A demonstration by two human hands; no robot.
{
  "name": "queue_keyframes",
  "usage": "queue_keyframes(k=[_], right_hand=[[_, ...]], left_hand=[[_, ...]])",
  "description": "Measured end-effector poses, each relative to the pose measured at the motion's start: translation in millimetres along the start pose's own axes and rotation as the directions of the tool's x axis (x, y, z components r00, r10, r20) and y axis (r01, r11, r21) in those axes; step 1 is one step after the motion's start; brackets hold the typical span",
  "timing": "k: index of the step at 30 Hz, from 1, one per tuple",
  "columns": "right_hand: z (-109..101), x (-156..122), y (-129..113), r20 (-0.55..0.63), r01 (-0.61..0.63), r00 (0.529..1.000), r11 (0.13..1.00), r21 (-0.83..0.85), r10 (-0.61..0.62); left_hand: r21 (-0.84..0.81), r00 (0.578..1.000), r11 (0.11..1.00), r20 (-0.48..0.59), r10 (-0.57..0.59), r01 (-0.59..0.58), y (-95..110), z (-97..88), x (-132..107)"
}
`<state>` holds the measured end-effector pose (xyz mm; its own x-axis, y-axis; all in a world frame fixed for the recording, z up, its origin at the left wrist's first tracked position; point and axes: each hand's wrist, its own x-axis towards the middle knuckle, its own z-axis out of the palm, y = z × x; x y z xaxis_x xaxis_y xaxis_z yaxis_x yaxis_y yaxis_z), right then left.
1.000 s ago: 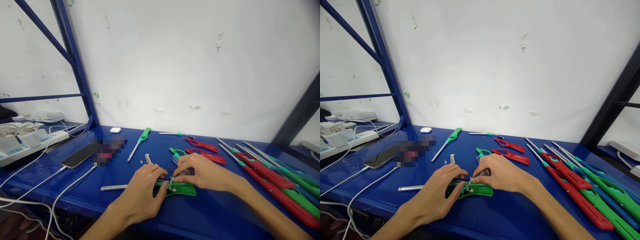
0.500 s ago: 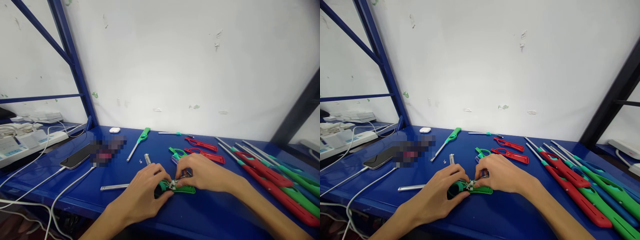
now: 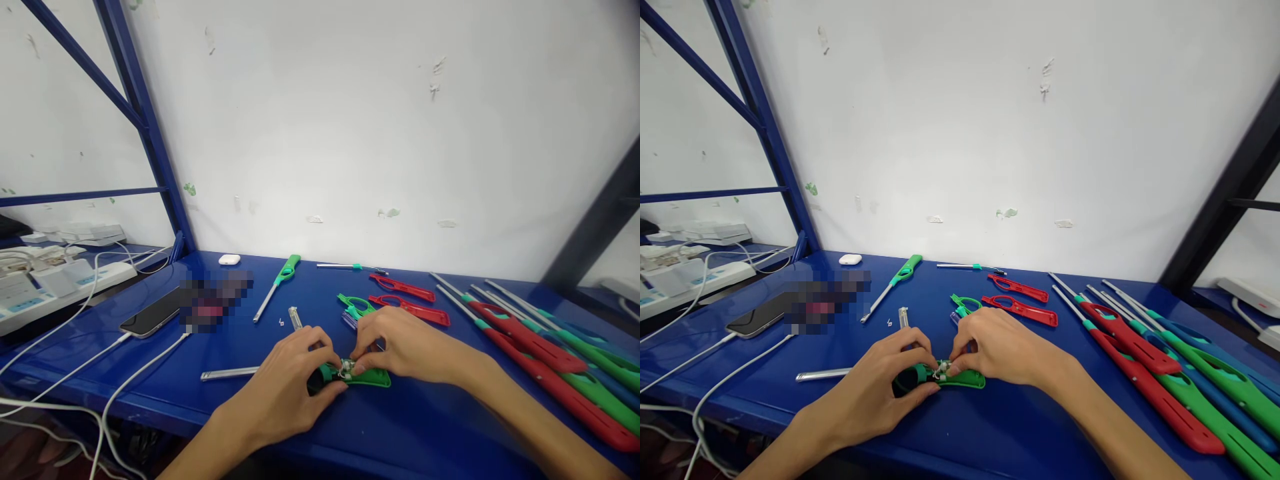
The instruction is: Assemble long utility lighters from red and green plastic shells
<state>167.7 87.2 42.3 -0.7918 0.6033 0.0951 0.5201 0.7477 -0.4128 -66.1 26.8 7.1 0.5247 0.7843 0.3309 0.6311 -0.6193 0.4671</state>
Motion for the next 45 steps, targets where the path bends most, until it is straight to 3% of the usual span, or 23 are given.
queue_keyframes(k=[10, 15, 20, 25, 30, 36, 45], right_hand=[[2, -1, 0, -0.002, 0.029, 1.000, 0.999, -0.023, -0.029], [3, 3, -1, 0.011, -0.087, 0.996, 0.996, 0.018, 0.087], [6, 7, 4, 0.077, -0.190, 0.981, 0.960, 0.206, 0.178], [0, 4, 5, 0.085, -0.147, 0.988, 0.955, 0.257, 0.129], [-7, 0, -4, -0.039, -0.113, 0.992, 0.983, 0.143, 0.120], [6, 4, -12, -0.137, 0.056, 0.990, 0.990, 0.128, -0.038], [21, 9, -8, -0.088, 0.125, 0.989, 0.985, 0.118, -0.115]], left_hand=[[0.007, 0.999, 0.999, 0.014, -0.033, 0.033, 1, -0.2, 0], [0.047, 0.999, 0.998, 0.028, -0.042, 0.040, 1, 0.4, 1], [0.059, 0.999, 0.998, 0.037, -0.036, 0.034, 1, -0.4, 1], [0.063, 0.999, 0.998, 0.029, -0.031, 0.029, 2, -4.7, -1], [0.167, 0.999, 0.985, -0.012, -0.042, 0.043, -7, -20.5, -9], [0.193, 0.987, 0.974, 0.086, -0.137, 0.119, -14, -39.7, -11], [0.207, 0.991, 0.976, 0.101, -0.093, 0.071, -16, -32.0, -8]])
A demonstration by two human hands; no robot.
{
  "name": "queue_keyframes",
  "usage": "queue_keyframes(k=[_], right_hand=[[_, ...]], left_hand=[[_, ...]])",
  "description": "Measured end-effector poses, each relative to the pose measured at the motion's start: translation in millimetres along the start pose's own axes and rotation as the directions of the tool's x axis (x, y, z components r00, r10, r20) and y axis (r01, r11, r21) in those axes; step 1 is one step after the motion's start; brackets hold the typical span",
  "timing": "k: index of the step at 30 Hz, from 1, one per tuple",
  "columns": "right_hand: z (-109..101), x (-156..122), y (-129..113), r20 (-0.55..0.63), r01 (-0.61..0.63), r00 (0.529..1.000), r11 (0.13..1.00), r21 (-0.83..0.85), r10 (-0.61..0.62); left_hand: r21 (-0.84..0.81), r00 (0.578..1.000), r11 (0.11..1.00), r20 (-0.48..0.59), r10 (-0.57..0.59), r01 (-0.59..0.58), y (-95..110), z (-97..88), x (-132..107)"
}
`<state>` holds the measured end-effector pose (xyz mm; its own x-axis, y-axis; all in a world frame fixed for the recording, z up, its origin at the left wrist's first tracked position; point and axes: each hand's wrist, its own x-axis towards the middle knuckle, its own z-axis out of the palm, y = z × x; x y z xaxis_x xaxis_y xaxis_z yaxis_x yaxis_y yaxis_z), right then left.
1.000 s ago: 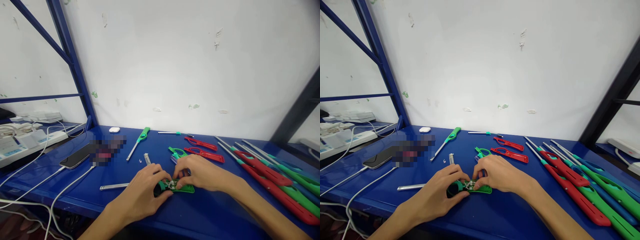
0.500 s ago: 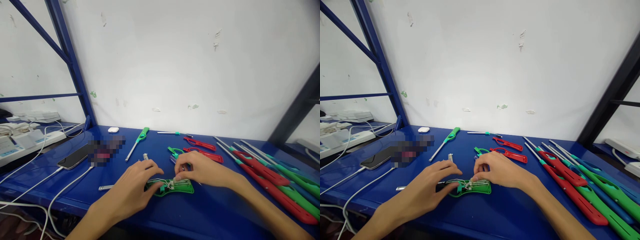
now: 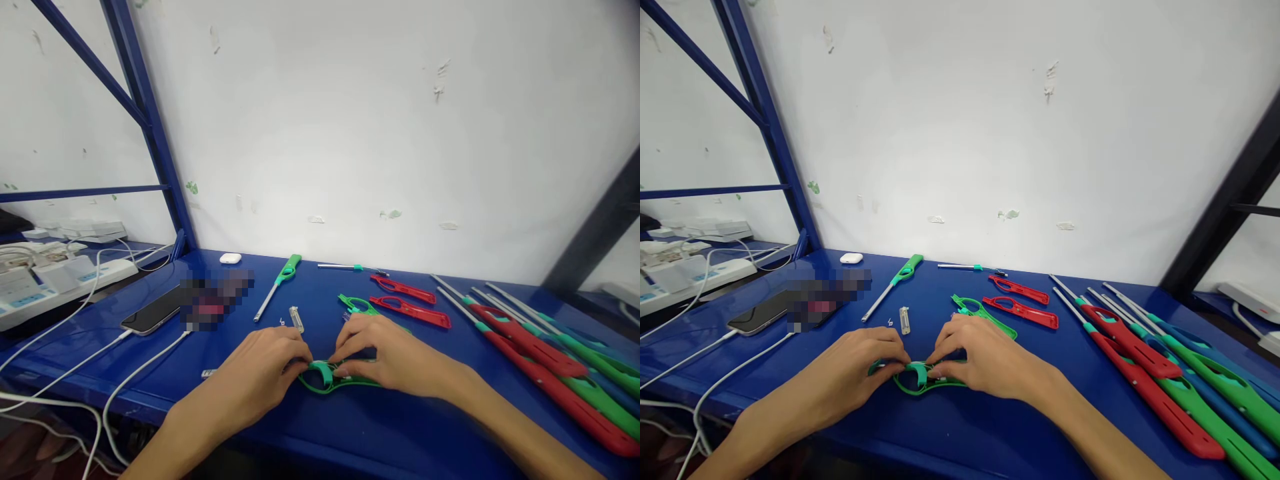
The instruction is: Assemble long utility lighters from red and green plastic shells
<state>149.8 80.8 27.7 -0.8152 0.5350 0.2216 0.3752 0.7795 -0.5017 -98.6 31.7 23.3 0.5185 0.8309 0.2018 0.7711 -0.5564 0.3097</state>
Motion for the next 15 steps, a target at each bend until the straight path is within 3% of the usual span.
queue_keyframes(k=[7, 15], right_hand=[[-0.2, 0.4, -2.3, -0.018, -0.019, 1.000, 1.000, 0.005, 0.019], [2.5, -0.2, 1.8, 0.004, 0.017, 1.000, 1.000, -0.001, -0.017]], left_hand=[[-0.013, 0.999, 0.999, -0.002, -0.033, 0.033, 0.4, 0.9, 0.4], [0.016, 0.999, 0.999, -0.026, 0.028, -0.028, 0.2, 2.3, -0.7]])
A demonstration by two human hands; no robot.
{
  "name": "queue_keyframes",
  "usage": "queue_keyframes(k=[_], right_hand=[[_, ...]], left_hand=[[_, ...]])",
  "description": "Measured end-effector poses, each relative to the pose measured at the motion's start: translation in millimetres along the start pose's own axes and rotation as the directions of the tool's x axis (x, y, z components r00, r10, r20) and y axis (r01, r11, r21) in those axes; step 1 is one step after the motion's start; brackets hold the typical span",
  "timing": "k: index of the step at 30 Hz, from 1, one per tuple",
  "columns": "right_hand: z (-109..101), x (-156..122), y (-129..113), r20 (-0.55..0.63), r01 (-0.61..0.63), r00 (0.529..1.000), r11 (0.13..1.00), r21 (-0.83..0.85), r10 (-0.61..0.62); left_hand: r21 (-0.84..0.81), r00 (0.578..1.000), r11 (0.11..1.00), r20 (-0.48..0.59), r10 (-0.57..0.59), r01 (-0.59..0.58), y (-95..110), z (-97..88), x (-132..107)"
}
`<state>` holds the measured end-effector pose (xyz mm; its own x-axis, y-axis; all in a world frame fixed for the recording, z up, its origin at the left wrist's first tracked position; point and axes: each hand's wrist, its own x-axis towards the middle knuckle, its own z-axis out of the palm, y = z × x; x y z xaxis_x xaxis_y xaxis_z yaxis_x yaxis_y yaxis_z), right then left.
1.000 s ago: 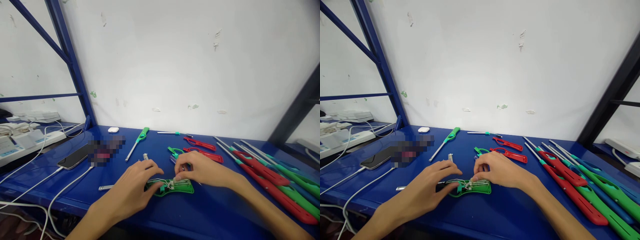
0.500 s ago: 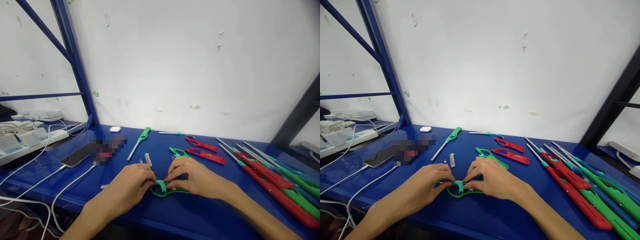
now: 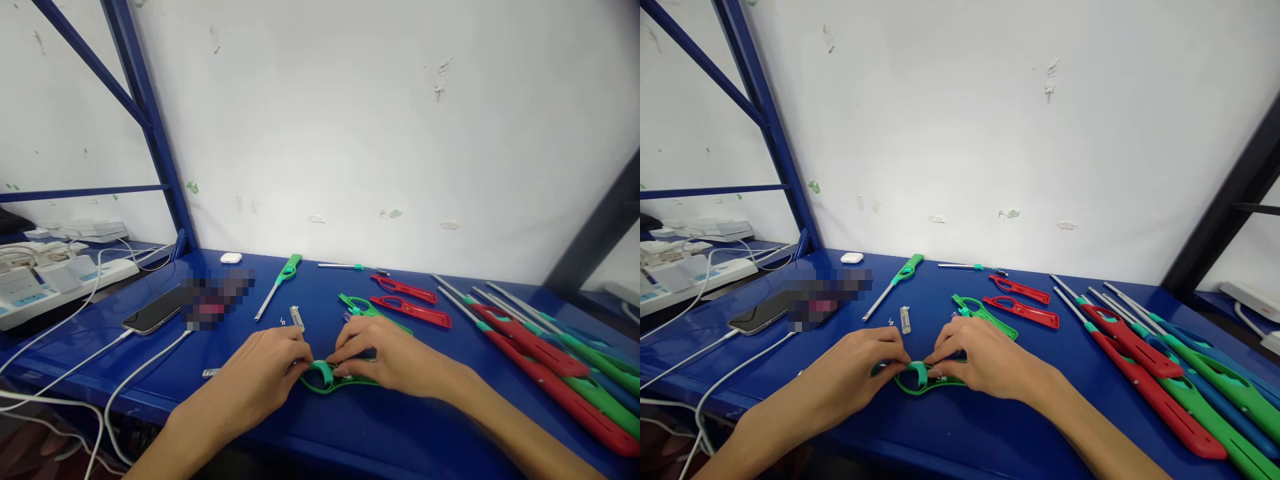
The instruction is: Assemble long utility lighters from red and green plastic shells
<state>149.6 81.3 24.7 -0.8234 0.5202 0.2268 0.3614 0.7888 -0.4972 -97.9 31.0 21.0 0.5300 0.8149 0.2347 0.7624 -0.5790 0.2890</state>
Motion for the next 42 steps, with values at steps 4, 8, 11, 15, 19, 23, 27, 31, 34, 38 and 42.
queue_keyframes(k=[4, 8, 11, 15, 19, 23, 27, 31, 34, 38, 42], right_hand=[[0.5, -1.0, 0.5, -0.004, 0.007, 1.000, 1.000, -0.010, -0.007], [1.4, -1.1, 2.2, -0.011, 0.008, 1.000, 1.000, -0.010, -0.009], [1.9, -0.4, 3.9, -0.013, 0.012, 1.000, 1.000, -0.003, -0.012], [1.6, 1.6, 3.1, -0.022, 0.024, 0.999, 1.000, -0.003, -0.024], [0.8, 3.2, -1.4, -0.030, -0.021, 0.999, 1.000, -0.019, 0.021], [0.8, 2.5, -2.4, -0.010, -0.035, 0.999, 0.998, -0.048, 0.034], [1.9, 1.1, 0.1, -0.003, -0.012, 1.000, 0.999, -0.035, 0.011], [2.0, 0.9, 1.0, -0.014, -0.014, 1.000, 1.000, -0.020, 0.013], [1.5, 1.6, 0.9, -0.009, -0.002, 1.000, 1.000, -0.014, 0.002], [0.8, 2.4, 0.7, -0.007, 0.005, 1.000, 1.000, -0.013, -0.006], [1.6, 1.6, 1.8, -0.003, -0.010, 1.000, 0.999, -0.031, 0.010]], left_hand=[[-0.007, 1.000, 1.000, 0.004, -0.029, 0.029, 1.9, -0.8, 0.2], [-0.058, 0.997, 0.996, 0.044, -0.064, 0.066, 1.4, -1.4, 1.4], [-0.078, 0.995, 0.993, 0.060, -0.083, 0.087, 0.3, -1.4, 1.9], [-0.094, 0.994, 0.991, 0.050, -0.093, 0.097, 0.2, -0.8, 2.1], [-0.087, 0.992, 0.990, 0.060, -0.107, 0.112, 1.8, -1.5, 2.0], [-0.093, 0.992, 0.989, 0.062, -0.107, 0.113, 2.8, -2.6, 1.8], [-0.104, 0.994, 0.989, 0.054, -0.099, 0.104, 1.9, -1.5, 2.0], [-0.102, 0.993, 0.989, 0.061, -0.100, 0.105, 1.1, -0.1, 1.5], [-0.099, 0.991, 0.987, 0.059, -0.124, 0.129, 1.3, 0.3, 0.9], [-0.103, 0.984, 0.979, 0.062, -0.168, 0.173, 2.0, 1.6, 1.6], [-0.102, 0.974, 0.970, 0.061, -0.217, 0.222, 2.1, 4.4, 2.7]])
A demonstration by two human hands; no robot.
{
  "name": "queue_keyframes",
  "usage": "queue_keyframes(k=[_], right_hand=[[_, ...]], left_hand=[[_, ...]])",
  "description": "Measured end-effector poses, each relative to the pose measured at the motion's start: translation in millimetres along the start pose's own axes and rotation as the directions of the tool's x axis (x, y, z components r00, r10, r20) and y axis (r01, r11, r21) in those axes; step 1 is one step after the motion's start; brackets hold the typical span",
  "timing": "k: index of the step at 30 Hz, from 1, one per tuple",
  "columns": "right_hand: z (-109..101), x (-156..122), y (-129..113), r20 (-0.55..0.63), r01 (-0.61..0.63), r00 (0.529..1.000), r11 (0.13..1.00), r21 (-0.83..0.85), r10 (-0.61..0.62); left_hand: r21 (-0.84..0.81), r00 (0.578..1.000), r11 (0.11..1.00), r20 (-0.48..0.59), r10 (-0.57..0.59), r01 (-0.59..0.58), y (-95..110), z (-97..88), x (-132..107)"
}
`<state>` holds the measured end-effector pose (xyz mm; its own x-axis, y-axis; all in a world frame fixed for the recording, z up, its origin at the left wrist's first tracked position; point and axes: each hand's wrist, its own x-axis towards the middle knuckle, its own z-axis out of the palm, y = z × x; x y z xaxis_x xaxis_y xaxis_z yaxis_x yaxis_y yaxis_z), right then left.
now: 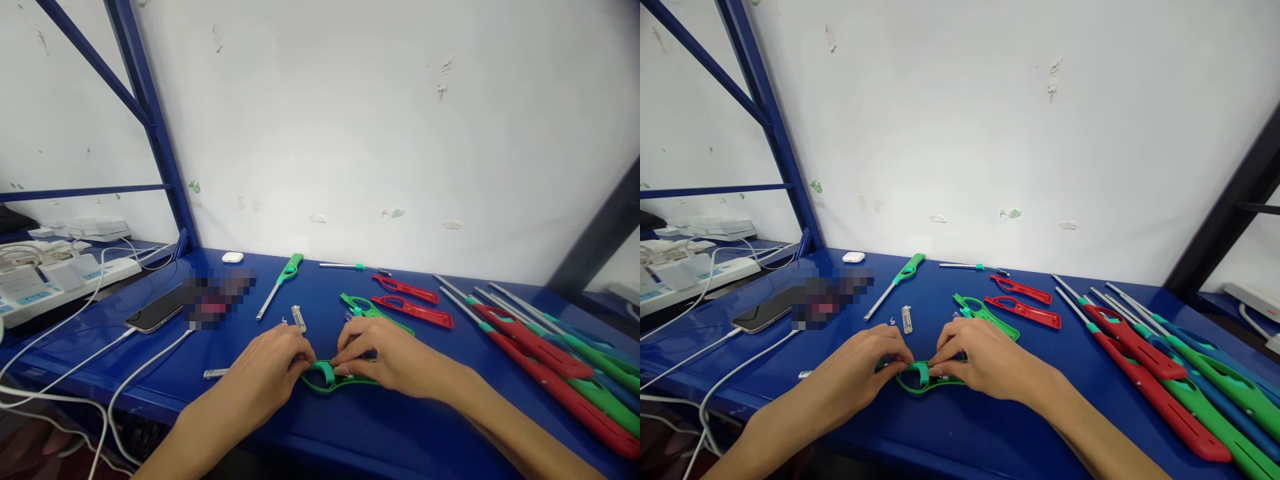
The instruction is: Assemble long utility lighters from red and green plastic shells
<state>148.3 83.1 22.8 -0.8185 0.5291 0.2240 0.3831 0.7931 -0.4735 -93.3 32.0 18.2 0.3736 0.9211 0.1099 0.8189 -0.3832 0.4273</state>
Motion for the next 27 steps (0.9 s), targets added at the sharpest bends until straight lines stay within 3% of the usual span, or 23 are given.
queue_keyframes(k=[9, 12, 15, 17, 20, 27], right_hand=[[-4, -2, -5, 0.003, -0.034, 0.999, 0.999, -0.007, 0.034], [-15, -2, -4, -0.148, -0.104, 0.984, 0.994, -0.013, 0.101], [-27, -3, 7, -0.338, -0.278, 0.914, 0.953, -0.124, 0.223], [-31, -6, 17, -0.400, -0.406, 0.871, 0.876, -0.260, 0.285], [-31, -10, 32, -0.393, -0.508, 0.847, 0.762, -0.400, 0.358], [-20, -13, 43, -0.281, -0.559, 0.829, 0.698, -0.447, 0.483]], left_hand=[[0.044, 1.000, 0.999, -0.005, 0.005, -0.005, -1, 5.1, -2], [0.034, 1.000, 0.999, -0.012, 0.003, -0.002, 2, 2.8, -1], [0.049, 1.000, 0.999, -0.002, -0.009, 0.009, 7, 0.3, 0], [0.077, 1.000, 0.997, 0.009, -0.012, 0.011, 10, -0.6, 0], [0.129, 1.000, 0.992, 0.017, -0.016, 0.013, 12, -0.2, 0], [0.241, 1.000, 0.971, 0.024, -0.010, 0.004, 17, 9.1, -1]])
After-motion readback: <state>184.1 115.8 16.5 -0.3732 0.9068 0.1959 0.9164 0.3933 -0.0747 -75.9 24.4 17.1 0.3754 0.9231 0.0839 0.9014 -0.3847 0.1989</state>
